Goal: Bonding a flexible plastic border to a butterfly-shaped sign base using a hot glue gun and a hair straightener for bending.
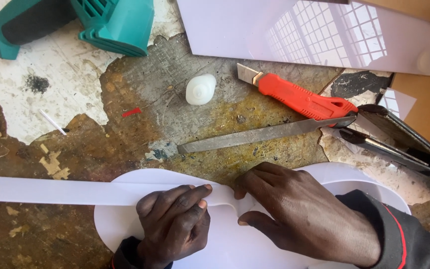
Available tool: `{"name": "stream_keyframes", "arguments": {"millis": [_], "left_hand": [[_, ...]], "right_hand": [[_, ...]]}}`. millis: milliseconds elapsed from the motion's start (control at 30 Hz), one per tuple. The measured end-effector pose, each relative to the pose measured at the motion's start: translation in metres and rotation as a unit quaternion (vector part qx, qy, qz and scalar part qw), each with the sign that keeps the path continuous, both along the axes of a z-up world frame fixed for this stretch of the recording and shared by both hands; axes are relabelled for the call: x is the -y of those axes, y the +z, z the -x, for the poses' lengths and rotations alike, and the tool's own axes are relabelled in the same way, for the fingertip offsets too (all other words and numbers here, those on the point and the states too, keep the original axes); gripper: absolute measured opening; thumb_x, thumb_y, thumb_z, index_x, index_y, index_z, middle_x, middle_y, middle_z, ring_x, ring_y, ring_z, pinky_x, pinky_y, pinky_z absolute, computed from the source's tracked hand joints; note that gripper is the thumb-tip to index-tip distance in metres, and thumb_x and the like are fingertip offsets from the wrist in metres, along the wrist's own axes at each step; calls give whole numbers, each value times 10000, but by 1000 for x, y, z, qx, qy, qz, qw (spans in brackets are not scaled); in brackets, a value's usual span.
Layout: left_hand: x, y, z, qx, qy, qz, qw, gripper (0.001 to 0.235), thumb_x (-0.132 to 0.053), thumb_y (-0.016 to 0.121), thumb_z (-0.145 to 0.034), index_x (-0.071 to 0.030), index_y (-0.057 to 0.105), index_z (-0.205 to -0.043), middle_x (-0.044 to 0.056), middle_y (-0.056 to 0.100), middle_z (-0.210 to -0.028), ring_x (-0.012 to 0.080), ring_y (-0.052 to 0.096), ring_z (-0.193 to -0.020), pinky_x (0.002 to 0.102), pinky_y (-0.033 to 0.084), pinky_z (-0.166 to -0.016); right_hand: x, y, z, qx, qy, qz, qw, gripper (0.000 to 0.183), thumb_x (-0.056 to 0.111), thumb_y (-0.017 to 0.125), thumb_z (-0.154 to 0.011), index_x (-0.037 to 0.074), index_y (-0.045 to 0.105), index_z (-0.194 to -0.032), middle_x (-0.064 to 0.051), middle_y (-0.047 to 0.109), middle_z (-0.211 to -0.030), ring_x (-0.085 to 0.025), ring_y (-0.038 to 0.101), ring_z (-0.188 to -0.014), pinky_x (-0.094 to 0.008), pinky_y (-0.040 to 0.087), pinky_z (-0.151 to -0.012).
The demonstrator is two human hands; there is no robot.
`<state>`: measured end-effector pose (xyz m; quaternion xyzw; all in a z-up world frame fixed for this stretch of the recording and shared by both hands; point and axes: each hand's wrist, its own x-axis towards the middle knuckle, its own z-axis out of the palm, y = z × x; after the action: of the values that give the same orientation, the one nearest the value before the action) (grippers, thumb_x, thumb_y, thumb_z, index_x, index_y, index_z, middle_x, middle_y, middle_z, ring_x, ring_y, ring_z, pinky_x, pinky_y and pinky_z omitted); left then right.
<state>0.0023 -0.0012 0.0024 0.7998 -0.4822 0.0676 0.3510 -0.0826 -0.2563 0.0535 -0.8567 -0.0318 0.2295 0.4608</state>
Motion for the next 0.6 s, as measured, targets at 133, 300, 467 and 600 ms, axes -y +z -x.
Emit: {"name": "stream_keyframes", "arguments": {"millis": [133, 300, 467, 600], "left_hand": [[-2, -2, 2, 0, 8, -5, 1000, 180, -19, 670, -994, -149, 553, -1037, 14, 899, -1081, 164, 813, -839, 360, 375, -892], [-1, -2, 4, 2, 23, 1, 1000, 160, -67, 698, -1004, -159, 567, -1009, 7, 898, -1051, 167, 800, -863, 357, 386, -905], [-1, -4, 5, 20, 46, 13, 999, 90, -129, 667, -1018, -164, 620, -1087, -20, 900, -999, 199, 828, -948, 357, 392, -1021], [0, -2, 4, 14, 49, 4, 999, 81, -126, 667, -1020, -174, 607, -1044, -41, 894, -994, 198, 822, -959, 355, 392, -1012]], "right_hand": [[1, 4, -3, -22, 1, -6, 1000, 253, 317, 811, -1015, 185, 666, -1175, -32, 786, -1105, -322, 753, -993, -493, 599, -787], [-1, 2, 1, -35, 3, 4, 999, 273, 325, 809, -1016, 186, 669, -1205, -50, 779, -1116, -335, 762, -984, -507, 604, -762], [-3, -1, 2, 2, 12, 11, 1000, 319, 367, 771, -1049, 159, 699, -1280, -67, 783, -1185, -356, 744, -1069, -521, 598, -817], [-3, -2, 2, 6, 19, 11, 1000, 346, 363, 761, -1053, 146, 692, -1314, -82, 772, -1227, -368, 731, -1091, -537, 596, -799]]}}
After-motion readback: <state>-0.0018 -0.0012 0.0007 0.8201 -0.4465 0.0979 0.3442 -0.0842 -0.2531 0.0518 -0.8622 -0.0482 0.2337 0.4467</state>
